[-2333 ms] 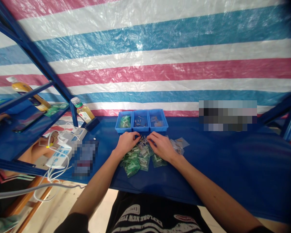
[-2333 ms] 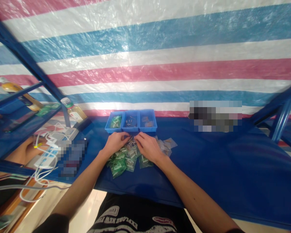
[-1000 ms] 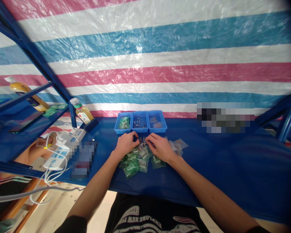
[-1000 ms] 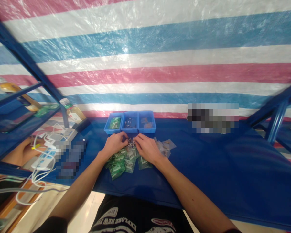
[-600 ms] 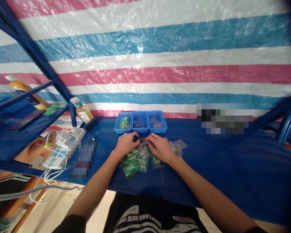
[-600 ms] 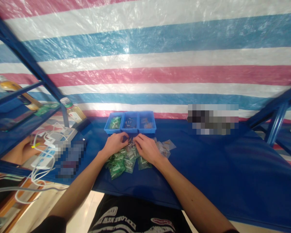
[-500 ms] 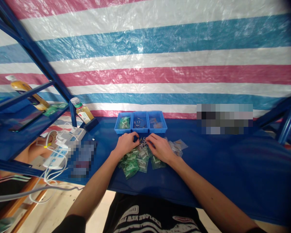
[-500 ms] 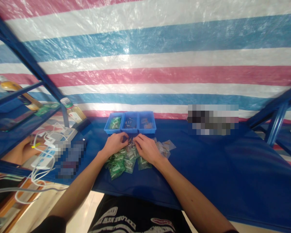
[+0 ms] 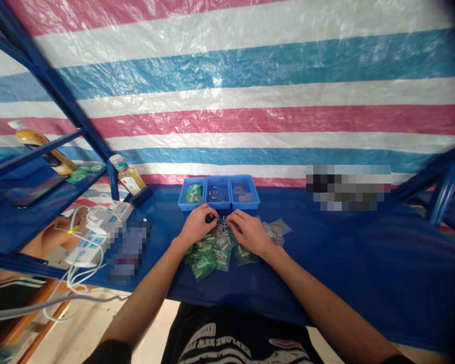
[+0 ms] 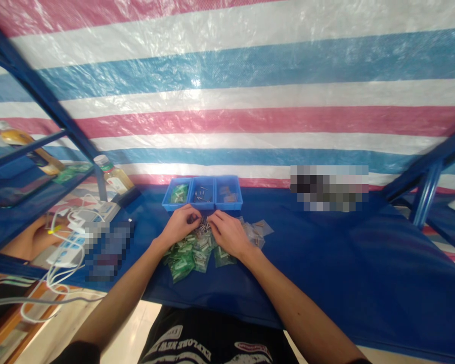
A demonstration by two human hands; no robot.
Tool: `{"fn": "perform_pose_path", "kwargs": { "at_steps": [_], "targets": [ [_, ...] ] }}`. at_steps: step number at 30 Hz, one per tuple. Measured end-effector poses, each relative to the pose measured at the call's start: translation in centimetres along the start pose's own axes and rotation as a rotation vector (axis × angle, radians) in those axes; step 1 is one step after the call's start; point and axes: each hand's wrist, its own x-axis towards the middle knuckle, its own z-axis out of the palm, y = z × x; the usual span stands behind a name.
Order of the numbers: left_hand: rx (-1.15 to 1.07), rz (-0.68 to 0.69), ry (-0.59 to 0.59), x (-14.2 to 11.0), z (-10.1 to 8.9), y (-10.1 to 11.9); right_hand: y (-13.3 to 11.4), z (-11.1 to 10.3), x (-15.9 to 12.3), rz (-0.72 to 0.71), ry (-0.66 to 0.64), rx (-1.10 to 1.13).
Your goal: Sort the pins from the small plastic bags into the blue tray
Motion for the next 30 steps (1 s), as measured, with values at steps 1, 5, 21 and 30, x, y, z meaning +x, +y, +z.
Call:
{"fn": "perform_pose_path", "kwargs": {
  "at_steps": [1, 5, 21, 30],
  "targets": [
    [-0.016, 0.006, -0.004, 0.0, 0.0, 0.1, 0.0, 0.0, 0.0, 0.001, 0.0, 0.001],
    [-0.059, 0.033, -0.001, 0.0, -0.3, 0.5, -0.3, -0.3, 0.1, 0.007, -0.004, 0.014],
    [-0.218, 0.157, -0.172, -0.7, -0.7, 1.9, -0.1, -0.2, 0.0, 0.034, -0.007, 0.008],
    [-0.182, 0.17, -0.114, -0.7, -0.3, 1.1, -0.1, -0.2, 0.0, -0.045, -0.012, 0.055]
  ]
}}
